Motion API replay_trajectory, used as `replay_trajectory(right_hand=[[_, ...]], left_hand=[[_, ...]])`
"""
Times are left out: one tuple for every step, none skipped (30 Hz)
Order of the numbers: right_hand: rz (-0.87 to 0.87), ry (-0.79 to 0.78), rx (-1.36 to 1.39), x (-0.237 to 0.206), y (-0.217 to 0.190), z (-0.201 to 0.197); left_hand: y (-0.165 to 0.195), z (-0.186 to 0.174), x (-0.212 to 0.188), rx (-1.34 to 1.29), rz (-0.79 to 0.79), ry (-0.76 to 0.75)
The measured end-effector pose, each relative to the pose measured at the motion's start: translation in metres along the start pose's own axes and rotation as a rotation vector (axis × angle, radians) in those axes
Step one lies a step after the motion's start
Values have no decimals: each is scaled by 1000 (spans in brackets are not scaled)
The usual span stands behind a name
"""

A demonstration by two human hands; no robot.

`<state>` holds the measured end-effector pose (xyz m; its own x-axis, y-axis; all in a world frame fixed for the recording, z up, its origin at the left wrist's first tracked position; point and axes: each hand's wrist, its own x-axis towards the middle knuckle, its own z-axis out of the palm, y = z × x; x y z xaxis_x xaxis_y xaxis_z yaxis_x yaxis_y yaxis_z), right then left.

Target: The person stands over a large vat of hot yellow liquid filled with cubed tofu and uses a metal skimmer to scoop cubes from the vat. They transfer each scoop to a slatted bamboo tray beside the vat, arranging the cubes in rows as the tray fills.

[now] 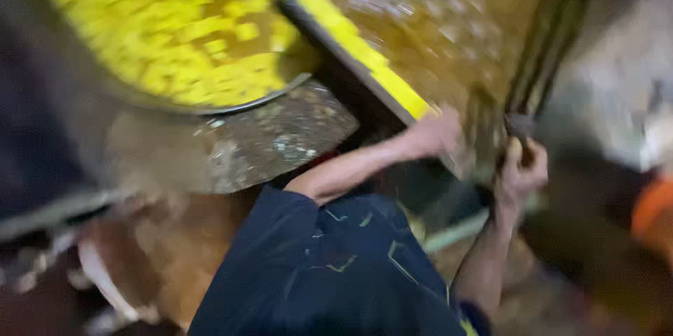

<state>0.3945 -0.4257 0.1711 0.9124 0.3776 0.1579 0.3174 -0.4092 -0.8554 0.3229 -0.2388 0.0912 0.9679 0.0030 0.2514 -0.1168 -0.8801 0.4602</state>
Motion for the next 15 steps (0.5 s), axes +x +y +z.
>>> replay_trajectory(right_hand=[[74, -44, 115, 5, -9, 24], [162, -94, 216, 9, -19, 49], [115, -142, 244, 12, -28, 81], [70, -175, 268, 12, -38, 116], [25, -194, 292, 16, -50, 146], [44, -250, 315, 9, -62, 180], [70, -300, 329, 1, -76, 215], [63, -443, 283, -5, -92, 251], [53, -579, 236, -10, -109, 287], [-367, -607, 200, -19, -128, 324], [-70, -767, 282, -30, -148, 367], [223, -866, 286, -42, -166, 408], [183, -930, 288, -48, -187, 448], [148, -991, 285, -55, -206, 484], [187, -1023, 212, -58, -222, 517]], left_hand=[[-17, -10, -13, -114, 35, 53], [-30, -25, -28, -230, 80, 109], [-45, -43, -43, -348, 142, 166], [-66, -62, -66, -346, 87, 265], [-88, -84, -95, -343, 48, 362], [-106, -103, -128, -344, 20, 454], [-128, -122, -160, -187, -206, 423], [-151, -139, -195, -39, -427, 381], [-171, -155, -233, -7, -545, 606], [-191, -169, -269, -175, -865, 602], [-206, -179, -298, 31, -1029, 530], [-220, -184, -326, 93, -1051, 559], [-229, -190, -347, 156, -1069, 588], [-238, -192, -359, 147, -1090, 563], [-246, -193, -368, 133, -1111, 537]])
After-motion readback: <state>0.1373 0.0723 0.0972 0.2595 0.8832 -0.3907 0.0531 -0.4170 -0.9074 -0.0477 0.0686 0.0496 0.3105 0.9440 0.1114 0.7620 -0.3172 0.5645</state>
